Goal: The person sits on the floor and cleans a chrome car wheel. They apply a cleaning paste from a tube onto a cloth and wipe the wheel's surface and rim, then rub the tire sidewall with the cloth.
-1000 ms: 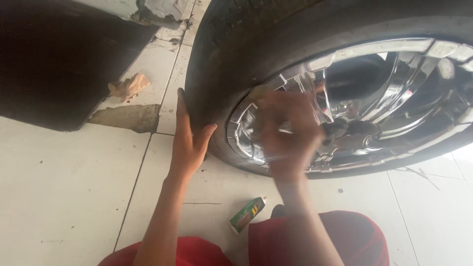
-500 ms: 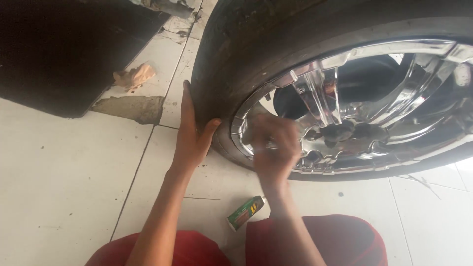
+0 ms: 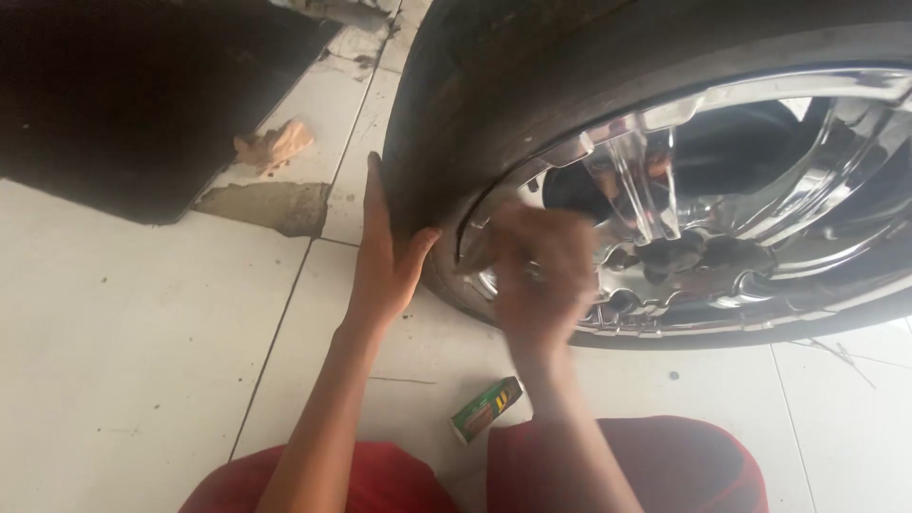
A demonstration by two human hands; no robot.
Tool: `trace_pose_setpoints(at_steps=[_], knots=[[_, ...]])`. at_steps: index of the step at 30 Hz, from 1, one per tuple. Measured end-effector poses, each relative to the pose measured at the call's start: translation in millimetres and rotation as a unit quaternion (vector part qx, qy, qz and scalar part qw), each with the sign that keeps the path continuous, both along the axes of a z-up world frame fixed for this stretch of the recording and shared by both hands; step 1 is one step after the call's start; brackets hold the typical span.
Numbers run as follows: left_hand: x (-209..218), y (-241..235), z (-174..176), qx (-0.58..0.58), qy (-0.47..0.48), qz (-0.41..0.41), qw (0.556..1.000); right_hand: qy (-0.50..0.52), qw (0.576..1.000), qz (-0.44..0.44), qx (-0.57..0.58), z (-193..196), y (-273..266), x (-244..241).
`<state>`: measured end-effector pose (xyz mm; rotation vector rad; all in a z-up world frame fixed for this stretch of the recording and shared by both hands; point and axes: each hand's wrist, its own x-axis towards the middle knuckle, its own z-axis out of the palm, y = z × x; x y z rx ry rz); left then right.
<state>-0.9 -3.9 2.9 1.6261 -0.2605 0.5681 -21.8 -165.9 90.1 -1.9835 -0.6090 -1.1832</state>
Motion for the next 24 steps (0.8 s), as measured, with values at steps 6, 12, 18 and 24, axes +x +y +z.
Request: trace_pose_setpoints(at_steps=[6, 12, 18, 24], knots=[[4.0, 6.7, -1.2, 0.067, -0.025, 0.043, 0.996, 0.029, 0.998, -0.046, 0.041, 14.7, 13.2, 9.7], [-6.6, 1.2, 7.2, -0.008, 0.003, 0.0, 1.0, 0.118, 0.993, 0.013, -0.004, -7.4, 9.7, -3.4], [-0.2, 3.7, -2.9, 0.081, -0.006, 0.052, 0.995, 0.023, 1.0, -0.013, 0.004, 41.9, 7.6, -4.0], [-7.3, 3.8, 6.0, 0.016, 0.008, 0.008, 1.0, 0.082, 0.997, -0.007, -0.003, -20.6, 19.9, -2.4]])
